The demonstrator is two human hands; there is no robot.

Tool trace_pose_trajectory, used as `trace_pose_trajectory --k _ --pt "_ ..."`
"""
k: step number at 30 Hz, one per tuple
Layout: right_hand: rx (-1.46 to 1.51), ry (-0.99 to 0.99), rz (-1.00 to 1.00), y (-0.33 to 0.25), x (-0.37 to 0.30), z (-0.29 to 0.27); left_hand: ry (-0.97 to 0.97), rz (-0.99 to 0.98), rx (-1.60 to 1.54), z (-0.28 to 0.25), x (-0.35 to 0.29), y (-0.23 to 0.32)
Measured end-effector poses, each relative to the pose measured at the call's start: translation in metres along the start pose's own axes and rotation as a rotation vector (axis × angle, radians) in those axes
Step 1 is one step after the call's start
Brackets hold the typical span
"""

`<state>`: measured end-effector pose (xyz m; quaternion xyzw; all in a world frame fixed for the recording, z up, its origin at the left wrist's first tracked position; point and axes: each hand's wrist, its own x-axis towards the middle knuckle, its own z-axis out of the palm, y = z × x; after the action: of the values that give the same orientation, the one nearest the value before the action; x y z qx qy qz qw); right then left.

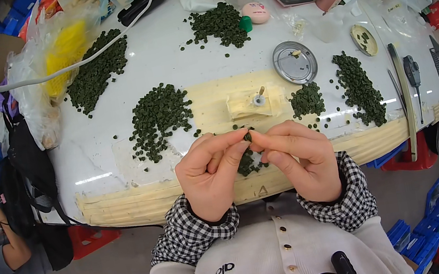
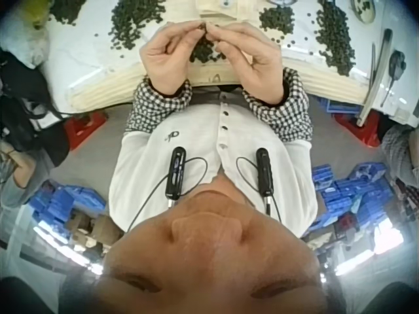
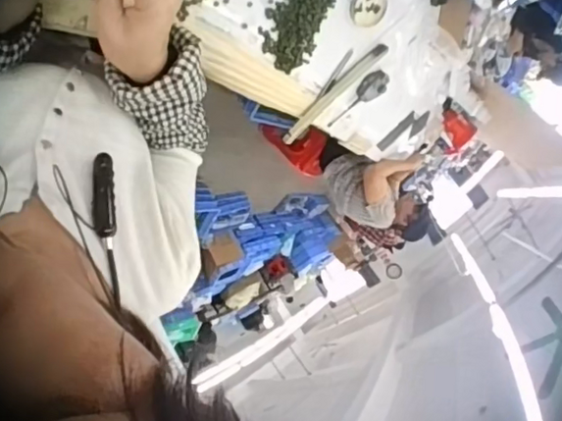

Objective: Assembling small green plastic components onto a central fixture at a factory workstation.

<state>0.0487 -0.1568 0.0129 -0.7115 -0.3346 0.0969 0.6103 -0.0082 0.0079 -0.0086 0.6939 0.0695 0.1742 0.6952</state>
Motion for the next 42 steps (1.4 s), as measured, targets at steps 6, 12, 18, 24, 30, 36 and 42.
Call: trace_pose_trajectory --k 6,12,18,24,30,36,42 --pt "0.023 0.004 0.020 -0.001 -0.001 -0.001 -0.014 0.023 -0.015 -0.001 0.000 -0.003" --pt "0.053 0.000 0.047 -0.003 -0.003 0.000 -0.021 0.043 0.025 -0.002 0.000 -0.001" --pt "0.076 -0.020 0.026 -0.001 -0.004 0.000 -0.031 0.070 0.025 -0.003 -0.001 -0.002" --pt "0.037 -0.025 0.012 -0.004 -0.005 -0.004 -0.035 0.077 0.040 -0.002 -0.001 -0.002" --pt "-0.241 0.286 -0.027 -0.001 -0.007 -0.035 -0.077 0.068 0.225 -0.013 0.000 0.008" --pt "-0.638 0.159 -0.058 0.006 -0.023 -0.044 -0.190 0.076 0.532 -0.022 -0.001 0.007" --pt "-0.865 0.093 -0.111 0.016 -0.029 -0.028 -0.089 -0.082 0.236 -0.029 -0.004 0.007"
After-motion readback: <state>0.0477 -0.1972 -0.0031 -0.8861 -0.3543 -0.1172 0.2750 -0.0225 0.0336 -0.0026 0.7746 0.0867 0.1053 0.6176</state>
